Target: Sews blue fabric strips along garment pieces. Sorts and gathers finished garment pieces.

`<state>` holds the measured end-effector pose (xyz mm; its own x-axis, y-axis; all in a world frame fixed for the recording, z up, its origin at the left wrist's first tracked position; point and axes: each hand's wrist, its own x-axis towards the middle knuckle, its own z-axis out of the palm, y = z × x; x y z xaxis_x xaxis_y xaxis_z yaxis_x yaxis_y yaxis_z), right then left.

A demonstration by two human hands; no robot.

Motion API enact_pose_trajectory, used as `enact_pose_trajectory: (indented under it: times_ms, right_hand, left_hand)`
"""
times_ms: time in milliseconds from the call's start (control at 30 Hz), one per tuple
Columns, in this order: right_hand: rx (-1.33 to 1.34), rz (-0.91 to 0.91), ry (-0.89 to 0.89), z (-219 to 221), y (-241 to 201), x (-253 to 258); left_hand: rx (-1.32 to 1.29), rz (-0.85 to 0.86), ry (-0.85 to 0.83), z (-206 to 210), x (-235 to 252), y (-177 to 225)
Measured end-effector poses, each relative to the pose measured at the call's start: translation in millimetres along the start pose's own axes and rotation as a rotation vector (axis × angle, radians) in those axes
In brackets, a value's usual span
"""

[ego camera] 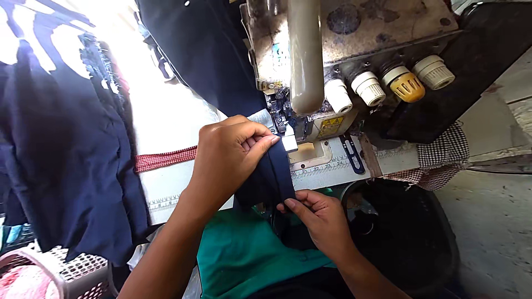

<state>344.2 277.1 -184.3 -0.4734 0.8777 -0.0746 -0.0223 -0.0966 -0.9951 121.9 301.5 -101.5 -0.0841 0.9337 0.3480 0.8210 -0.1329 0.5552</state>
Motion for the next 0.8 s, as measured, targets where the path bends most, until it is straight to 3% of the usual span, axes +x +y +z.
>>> enact_pose_trajectory:
  times_ms: [400, 600, 800]
  right_hand:
    - [-0.014, -0.022, 0.044, 0, 4, 2]
    - [-0.229, -0.221, 0.086, -6, 15, -2]
    - [-0.014, -0.218, -0.042, -11, 5, 0]
  left_hand:
    - [0.026, -0.031, 0.034, 3, 2, 3]
    - [0.209, 0.029, 0.157, 18, -23, 16]
    - [0.231, 0.035, 0.194, 44, -45, 18]
